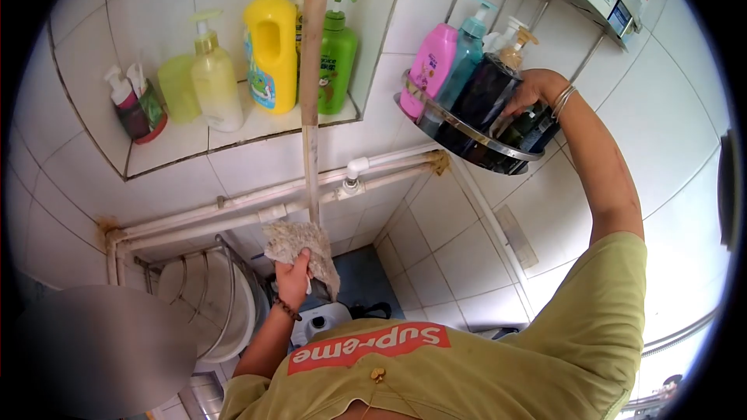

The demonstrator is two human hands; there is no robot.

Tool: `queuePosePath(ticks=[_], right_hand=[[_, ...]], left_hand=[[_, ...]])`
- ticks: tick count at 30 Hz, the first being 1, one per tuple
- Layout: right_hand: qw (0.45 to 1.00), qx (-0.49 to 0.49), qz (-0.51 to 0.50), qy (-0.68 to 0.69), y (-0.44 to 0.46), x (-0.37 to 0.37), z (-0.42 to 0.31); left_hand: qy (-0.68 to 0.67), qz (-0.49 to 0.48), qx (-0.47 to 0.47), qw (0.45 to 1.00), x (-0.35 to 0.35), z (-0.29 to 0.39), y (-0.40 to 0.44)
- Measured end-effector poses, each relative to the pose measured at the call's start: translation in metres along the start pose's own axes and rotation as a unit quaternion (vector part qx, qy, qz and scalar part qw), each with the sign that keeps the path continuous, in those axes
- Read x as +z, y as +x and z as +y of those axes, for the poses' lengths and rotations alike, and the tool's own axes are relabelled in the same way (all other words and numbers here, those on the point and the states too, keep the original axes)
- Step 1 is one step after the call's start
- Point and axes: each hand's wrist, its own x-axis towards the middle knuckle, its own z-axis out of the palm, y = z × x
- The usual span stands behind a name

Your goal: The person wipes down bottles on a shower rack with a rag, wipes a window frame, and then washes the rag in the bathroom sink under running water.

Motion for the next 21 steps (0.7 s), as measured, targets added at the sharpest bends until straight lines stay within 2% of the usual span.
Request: queuePosePath(ticks=[1,2,4,5,9,11,15,18,20,21], right_hand=[[0.998,0.016,-0.066,0.015,0.003,0.0,-0.001],[0.998,0.015,-0.067,0.014,0.004,0.001,-0.003],[0.985,-0.006,-0.175,0.001,0.001,0.001,-0.008],[0.98,0.054,-0.188,-0.038,0.0,-0.001,-0.014],[0.977,0.048,-0.205,-0.025,0.012,0.004,-0.009],[0.942,-0.036,-0.306,0.135,0.055,0.016,0.027],[0.942,-0.037,-0.234,0.237,0.075,0.029,0.039],[0.941,-0.031,-0.277,0.193,0.081,0.028,0.046],[0.935,0.02,-0.299,0.191,0.067,0.025,0.032],[0.937,-0.011,-0.296,0.183,0.09,0.031,0.049]], left_hand=[[-0.001,-0.005,0.004,1.0,-0.002,-0.002,0.001],[-0.001,-0.003,0.003,1.0,-0.004,-0.004,0.001],[0.025,-0.014,-0.011,1.0,-0.009,-0.007,0.004],[0.025,-0.012,-0.013,1.0,-0.01,-0.006,0.004],[0.012,0.005,-0.016,1.0,-0.011,-0.008,0.003],[-0.001,0.006,-0.001,1.0,-0.013,-0.011,0.005],[-0.008,0.013,-0.004,1.0,-0.014,-0.009,0.005],[-0.035,0.027,-0.002,0.999,-0.011,-0.008,0.006],[-0.046,0.037,-0.003,0.998,-0.009,-0.007,0.007],[-0.039,0.036,-0.001,0.999,-0.008,-0.004,0.006]])
